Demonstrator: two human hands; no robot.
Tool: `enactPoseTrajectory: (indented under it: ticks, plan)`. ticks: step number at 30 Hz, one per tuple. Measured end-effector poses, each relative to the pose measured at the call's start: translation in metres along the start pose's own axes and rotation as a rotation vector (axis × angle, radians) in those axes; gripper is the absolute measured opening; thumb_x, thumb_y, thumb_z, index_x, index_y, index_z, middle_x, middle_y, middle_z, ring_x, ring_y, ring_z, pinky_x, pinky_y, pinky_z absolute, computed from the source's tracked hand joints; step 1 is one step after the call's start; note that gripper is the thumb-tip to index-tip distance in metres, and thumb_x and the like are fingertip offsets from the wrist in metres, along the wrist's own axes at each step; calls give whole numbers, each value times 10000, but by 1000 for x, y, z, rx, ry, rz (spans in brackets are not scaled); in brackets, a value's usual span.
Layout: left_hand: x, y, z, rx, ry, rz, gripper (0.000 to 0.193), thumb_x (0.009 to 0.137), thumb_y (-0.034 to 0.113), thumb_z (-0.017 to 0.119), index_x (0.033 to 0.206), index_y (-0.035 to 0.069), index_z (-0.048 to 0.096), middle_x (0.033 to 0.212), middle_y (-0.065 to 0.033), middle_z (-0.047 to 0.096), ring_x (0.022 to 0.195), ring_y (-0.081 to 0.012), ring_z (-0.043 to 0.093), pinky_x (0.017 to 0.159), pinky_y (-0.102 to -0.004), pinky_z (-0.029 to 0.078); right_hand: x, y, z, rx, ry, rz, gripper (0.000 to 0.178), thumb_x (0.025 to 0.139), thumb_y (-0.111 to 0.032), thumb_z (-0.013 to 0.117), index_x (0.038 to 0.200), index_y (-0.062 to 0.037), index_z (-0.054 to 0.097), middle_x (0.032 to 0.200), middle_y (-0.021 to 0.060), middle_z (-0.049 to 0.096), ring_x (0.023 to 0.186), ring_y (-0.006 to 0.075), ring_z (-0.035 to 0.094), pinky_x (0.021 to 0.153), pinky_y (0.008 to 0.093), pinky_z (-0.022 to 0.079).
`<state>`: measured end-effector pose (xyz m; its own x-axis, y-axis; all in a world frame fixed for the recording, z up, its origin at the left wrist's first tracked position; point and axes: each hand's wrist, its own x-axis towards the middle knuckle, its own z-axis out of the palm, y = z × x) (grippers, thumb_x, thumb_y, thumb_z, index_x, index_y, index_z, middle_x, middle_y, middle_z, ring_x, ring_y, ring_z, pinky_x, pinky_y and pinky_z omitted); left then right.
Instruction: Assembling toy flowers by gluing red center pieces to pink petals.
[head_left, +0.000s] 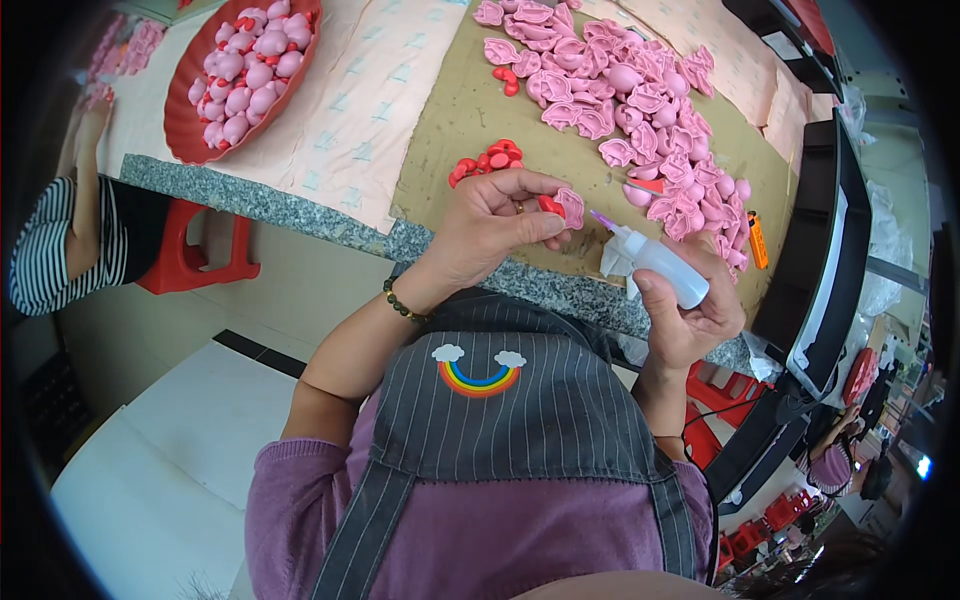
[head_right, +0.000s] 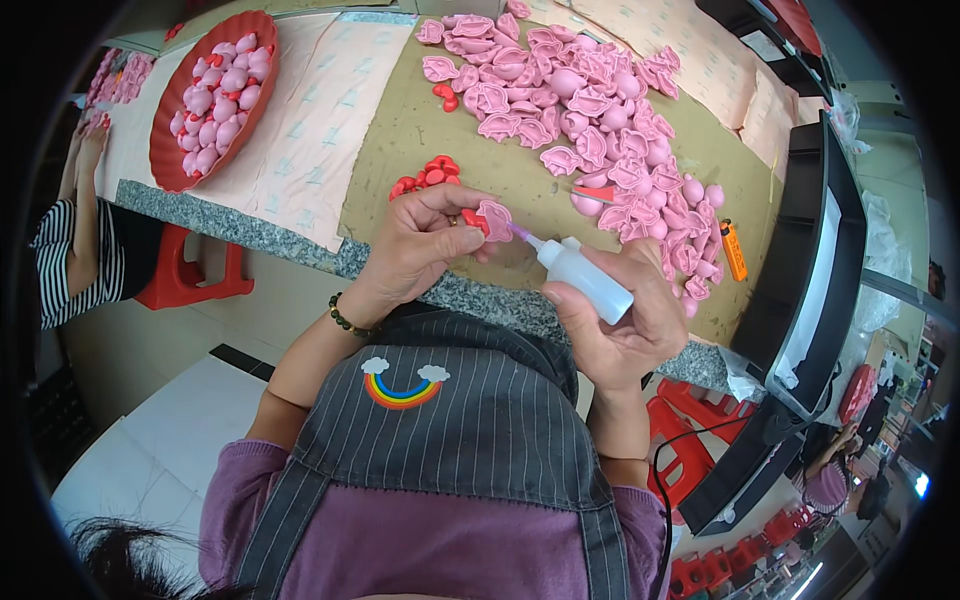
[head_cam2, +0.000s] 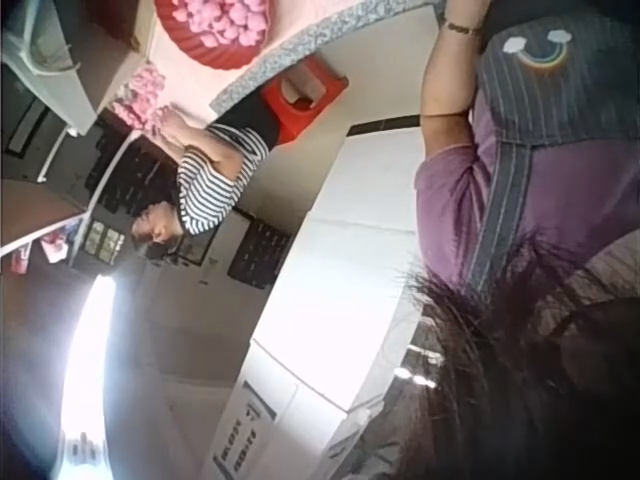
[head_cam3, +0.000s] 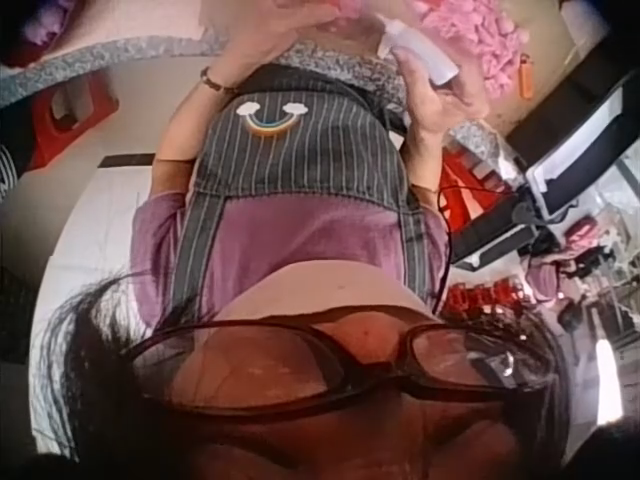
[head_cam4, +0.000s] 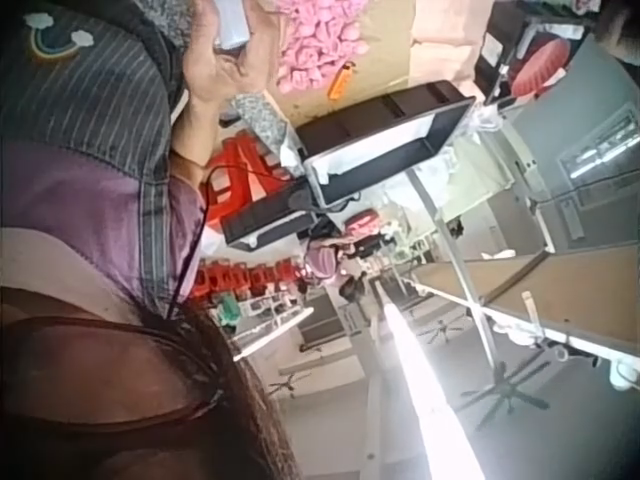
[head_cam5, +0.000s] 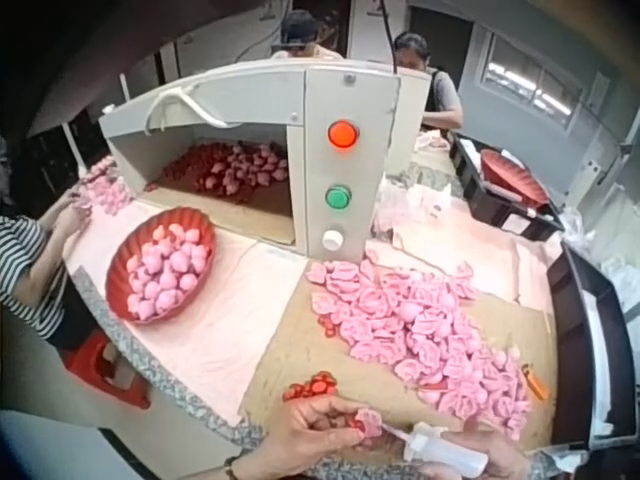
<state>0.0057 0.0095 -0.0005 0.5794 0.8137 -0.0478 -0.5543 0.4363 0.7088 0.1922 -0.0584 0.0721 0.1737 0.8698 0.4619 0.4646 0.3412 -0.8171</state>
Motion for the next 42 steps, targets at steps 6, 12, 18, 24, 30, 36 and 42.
enactPoseTrajectory:
  ticks: [6,12,18,24,30,36,42]
  plan:
    - [0,3,2,26,-6,-22,287,810,-22,585,1092,-35,533,971,-139,618,822,-180,631,709,-289,527,0,-3,5,-3,-36,76,248,649,-70,744,818,54,612,659,45,555,603,111,454,555,231,315]
    - [0,2,0,35,-13,-34,263,814,-22,580,1073,-47,545,996,-135,608,855,-179,626,729,-288,528,2,3,8,7,-65,15,240,649,-66,740,815,51,612,644,45,545,593,110,434,543,233,304]
    - [0,1,0,35,-25,-34,272,816,-17,579,1083,-45,536,1011,-141,603,868,-186,625,748,-297,529,1,3,9,-9,-49,9,274,608,-75,771,790,56,615,617,67,544,552,133,427,511,252,317]
    - [-1,0,0,46,-24,-41,283,820,-18,573,1097,-45,523,1022,-147,601,880,-197,625,758,-303,528,2,3,10,-25,-43,-26,276,602,-67,773,789,57,613,634,81,556,545,142,426,502,256,319]
    - [-1,1,0,62,-19,-42,283,822,-10,575,1097,-49,522,1014,-147,601,879,-196,624,758,-304,527,1,2,9,-32,-51,-35,287,602,-65,776,803,57,611,643,83,562,547,145,426,500,258,322]
    - [-1,1,1,48,-19,-40,287,821,-7,578,1099,-51,522,1008,-144,601,876,-196,623,760,-300,525,1,4,10,-28,-46,-75,303,601,-71,780,819,47,606,646,85,562,542,150,422,500,260,322]
    - [-1,1,0,52,-22,-43,290,822,-3,578,1101,-52,520,1006,-145,604,876,-200,623,756,-301,523,0,0,10,-30,-55,-28,260,630,-60,750,806,70,610,672,87,583,602,140,428,555,266,315]
